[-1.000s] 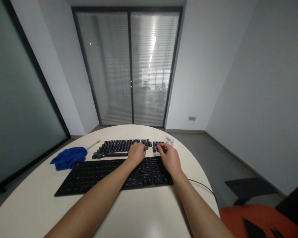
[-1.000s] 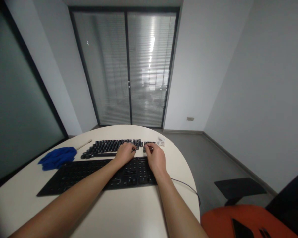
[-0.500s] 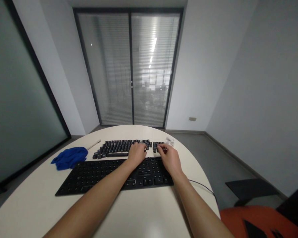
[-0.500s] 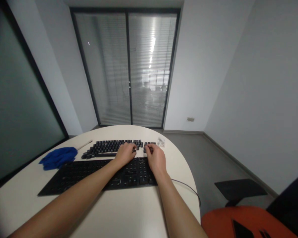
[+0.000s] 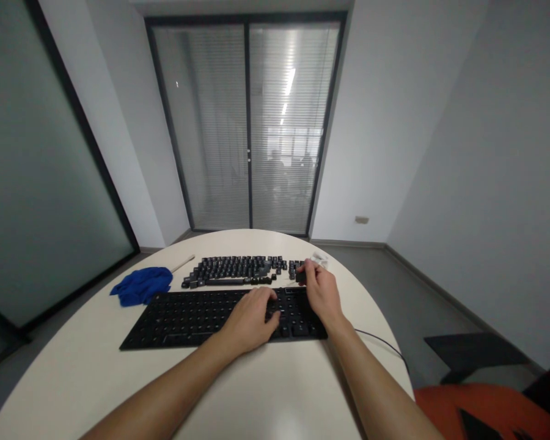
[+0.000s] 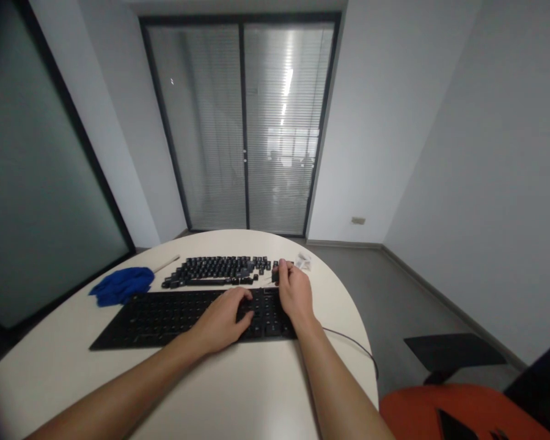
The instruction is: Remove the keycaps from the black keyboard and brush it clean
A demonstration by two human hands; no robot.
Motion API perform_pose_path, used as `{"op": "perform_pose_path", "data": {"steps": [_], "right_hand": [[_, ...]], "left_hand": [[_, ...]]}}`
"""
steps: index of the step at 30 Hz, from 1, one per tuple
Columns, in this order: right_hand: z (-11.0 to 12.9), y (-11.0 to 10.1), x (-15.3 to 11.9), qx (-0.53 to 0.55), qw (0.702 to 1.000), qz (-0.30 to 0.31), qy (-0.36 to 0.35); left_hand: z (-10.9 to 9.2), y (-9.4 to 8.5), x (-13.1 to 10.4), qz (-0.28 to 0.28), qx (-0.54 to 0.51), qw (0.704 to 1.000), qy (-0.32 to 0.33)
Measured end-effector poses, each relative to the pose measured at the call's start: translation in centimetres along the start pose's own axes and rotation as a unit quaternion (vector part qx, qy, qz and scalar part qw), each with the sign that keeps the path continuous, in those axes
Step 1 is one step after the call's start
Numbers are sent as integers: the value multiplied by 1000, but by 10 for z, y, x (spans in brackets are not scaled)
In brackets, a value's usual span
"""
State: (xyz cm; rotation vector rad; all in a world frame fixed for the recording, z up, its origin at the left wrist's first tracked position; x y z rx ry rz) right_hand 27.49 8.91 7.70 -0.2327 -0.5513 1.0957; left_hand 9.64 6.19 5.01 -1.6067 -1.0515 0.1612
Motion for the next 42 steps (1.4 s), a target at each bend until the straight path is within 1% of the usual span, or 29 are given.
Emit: {"op": "perform_pose_path", "data": {"steps": [3, 5, 8, 12, 15, 22, 25, 27, 30, 31, 34, 36, 42], "right_hand": [[8, -3, -7, -16, 1000, -10, -17], [16, -2, -14, -26, 999, 0, -40], [28, 5, -23, -53, 995, 32, -75], [40, 22, -37, -98, 984, 94, -118], [45, 30, -45, -120, 977, 109, -139], [49, 33, -51, -136, 976, 91, -140], [50, 34, -53, -135, 977, 82, -144], [51, 34, -56, -134, 977, 73, -151], [52, 35, -59, -134, 976, 54, -161], [52, 36, -59, -133, 976, 49, -163], [52, 36, -62, -127, 977, 31, -171], [52, 37, -64, -123, 976, 20, -180], [54, 38, -66, -123, 975, 2, -183]], "left_hand": [[-10, -3, -19, 30, -22, 995, 88], [-12, -4, -26, 46, -29, 992, 117], [-10, -3, -29, 53, -25, 991, 123], [-10, -2, -27, 43, -23, 991, 123], [-10, -4, -27, 35, -29, 991, 126], [-9, -4, -27, 36, -43, 991, 119], [-9, -8, -26, 38, -52, 991, 118], [-8, -12, -25, 52, -64, 988, 131], [-8, -15, -25, 93, -81, 977, 176], [-7, -16, -25, 96, -79, 975, 185], [-2, -16, -26, 81, -64, 976, 192], [-1, -13, -26, 73, -62, 976, 194], [0, -10, -28, 63, -61, 976, 198]]}}
Point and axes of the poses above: each hand's wrist, its own x-axis towards the middle knuckle, its own y-axis out of the palm, z = x × y, the point moved 7 cm from there along x, towards the middle knuckle, and after that the axes turned 11 degrees about y, right-handed, at the moved point
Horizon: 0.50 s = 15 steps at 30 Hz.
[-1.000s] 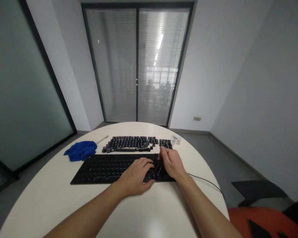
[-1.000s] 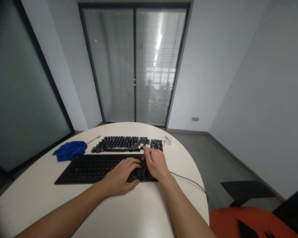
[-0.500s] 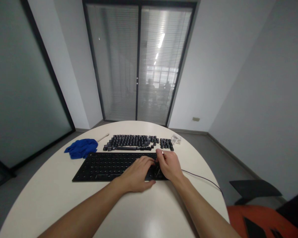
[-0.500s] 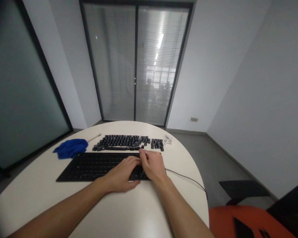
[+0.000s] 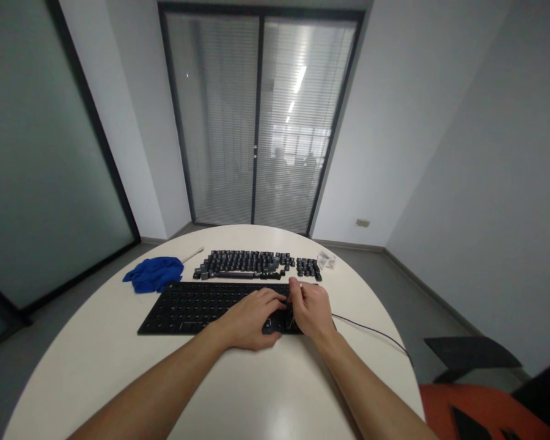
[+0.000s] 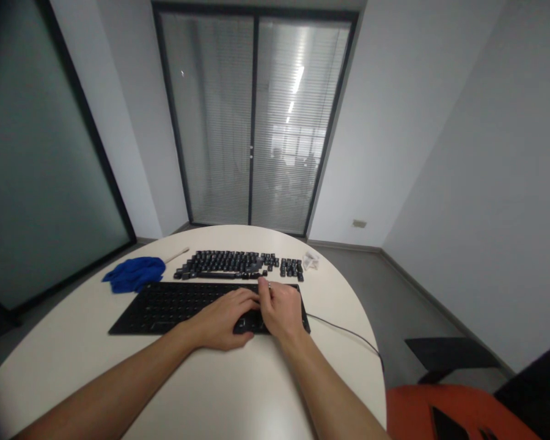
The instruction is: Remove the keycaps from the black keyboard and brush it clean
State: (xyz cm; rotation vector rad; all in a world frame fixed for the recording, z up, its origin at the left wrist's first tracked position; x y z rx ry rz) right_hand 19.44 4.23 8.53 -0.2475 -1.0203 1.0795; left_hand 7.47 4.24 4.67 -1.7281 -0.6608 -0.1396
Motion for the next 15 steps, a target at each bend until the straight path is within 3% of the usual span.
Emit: {"op": "perform_pose_path", "data": {"steps": [15], "right_hand": [[-2, 2, -1, -1, 1000, -18, 21]], "left_hand": [[-1, 0, 0, 1, 8, 1000, 5]]}}
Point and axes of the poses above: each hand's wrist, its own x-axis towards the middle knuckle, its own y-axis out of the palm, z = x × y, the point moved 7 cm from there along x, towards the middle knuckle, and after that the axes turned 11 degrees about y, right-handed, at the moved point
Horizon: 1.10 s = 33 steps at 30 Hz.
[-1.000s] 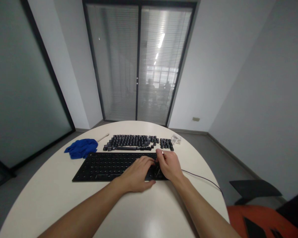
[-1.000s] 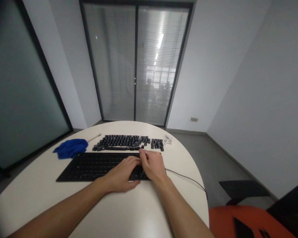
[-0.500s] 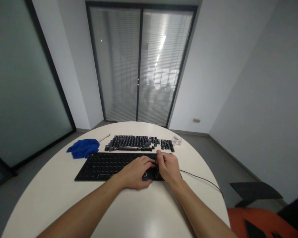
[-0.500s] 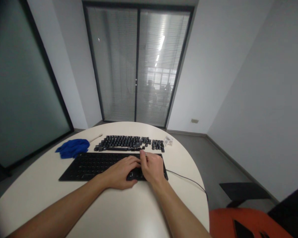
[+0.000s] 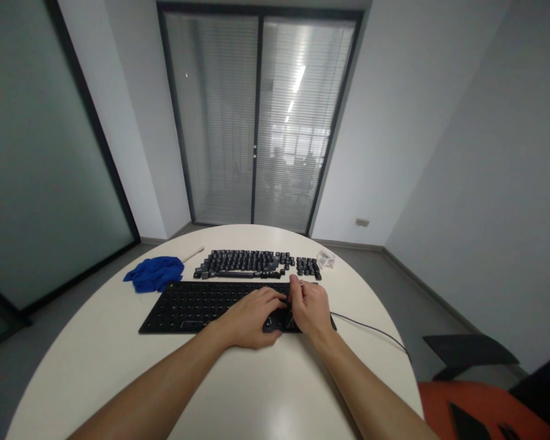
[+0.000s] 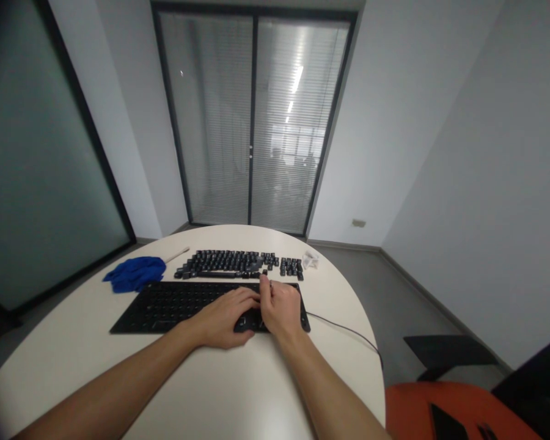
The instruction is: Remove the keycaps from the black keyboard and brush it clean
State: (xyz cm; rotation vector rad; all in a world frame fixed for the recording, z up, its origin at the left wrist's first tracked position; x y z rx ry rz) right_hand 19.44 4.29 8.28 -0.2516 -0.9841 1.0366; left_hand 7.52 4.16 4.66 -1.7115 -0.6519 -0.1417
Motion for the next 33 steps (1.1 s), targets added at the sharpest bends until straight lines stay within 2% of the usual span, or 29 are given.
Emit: {"op": "perform_pose_path", "data": {"steps": [6, 16, 23, 25, 30, 33], "right_hand": [[6, -2, -4, -18, 999, -26, -26], [-9, 1, 0, 23, 999, -26, 21], [-21, 5, 0, 55, 994, -19, 88], [-18, 7, -2, 45, 996, -13, 69], [3, 11, -10, 1, 999, 10, -53], [10, 12, -12, -18, 994, 33, -103]], "left_hand": [[0, -1, 1, -5, -5, 1000, -2], [1, 1, -2, -2, -4, 1000, 1], [2, 0, -3, -3, -4, 1000, 1], [2, 0, -3, -5, -3, 1000, 1], [0, -1, -1, -10, -10, 1000, 1], [0, -2, -1, -9, -12, 1000, 1]]}}
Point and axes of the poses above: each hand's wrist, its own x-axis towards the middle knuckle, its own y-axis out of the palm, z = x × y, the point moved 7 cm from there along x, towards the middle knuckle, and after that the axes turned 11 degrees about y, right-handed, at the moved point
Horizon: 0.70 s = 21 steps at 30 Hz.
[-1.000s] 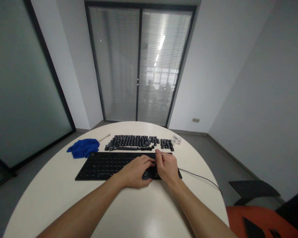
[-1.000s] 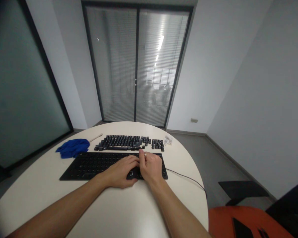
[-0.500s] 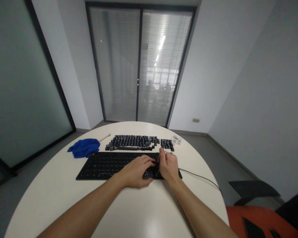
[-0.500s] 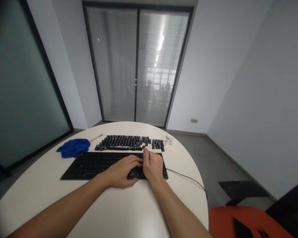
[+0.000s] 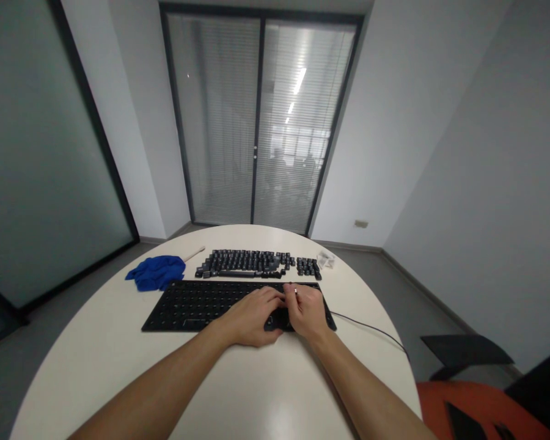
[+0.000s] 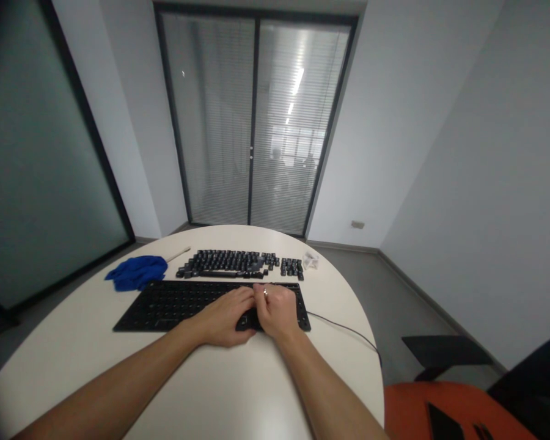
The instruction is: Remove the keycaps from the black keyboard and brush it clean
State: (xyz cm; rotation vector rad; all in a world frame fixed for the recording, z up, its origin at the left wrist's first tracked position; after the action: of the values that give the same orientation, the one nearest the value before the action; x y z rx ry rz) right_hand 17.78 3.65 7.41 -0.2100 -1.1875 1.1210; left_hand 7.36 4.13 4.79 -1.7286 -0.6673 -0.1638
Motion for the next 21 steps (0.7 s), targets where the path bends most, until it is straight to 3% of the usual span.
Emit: {"op": "perform_pose_path", "data": {"steps": [4, 9, 15, 21], "right_hand": [[6, 2, 5, -21, 998, 33, -45], [14, 8, 15, -20, 986, 127, -106], [-10, -1, 13, 55, 990, 131, 0], [-16, 5, 2, 81, 975, 206, 20]], "left_hand": [[1, 0, 0, 2, 6, 1000, -2], [1, 1, 0, 1, 11, 1000, 6], [-1, 0, -1, 3, 11, 1000, 5], [-2, -3, 0, 8, 14, 1000, -4]]}}
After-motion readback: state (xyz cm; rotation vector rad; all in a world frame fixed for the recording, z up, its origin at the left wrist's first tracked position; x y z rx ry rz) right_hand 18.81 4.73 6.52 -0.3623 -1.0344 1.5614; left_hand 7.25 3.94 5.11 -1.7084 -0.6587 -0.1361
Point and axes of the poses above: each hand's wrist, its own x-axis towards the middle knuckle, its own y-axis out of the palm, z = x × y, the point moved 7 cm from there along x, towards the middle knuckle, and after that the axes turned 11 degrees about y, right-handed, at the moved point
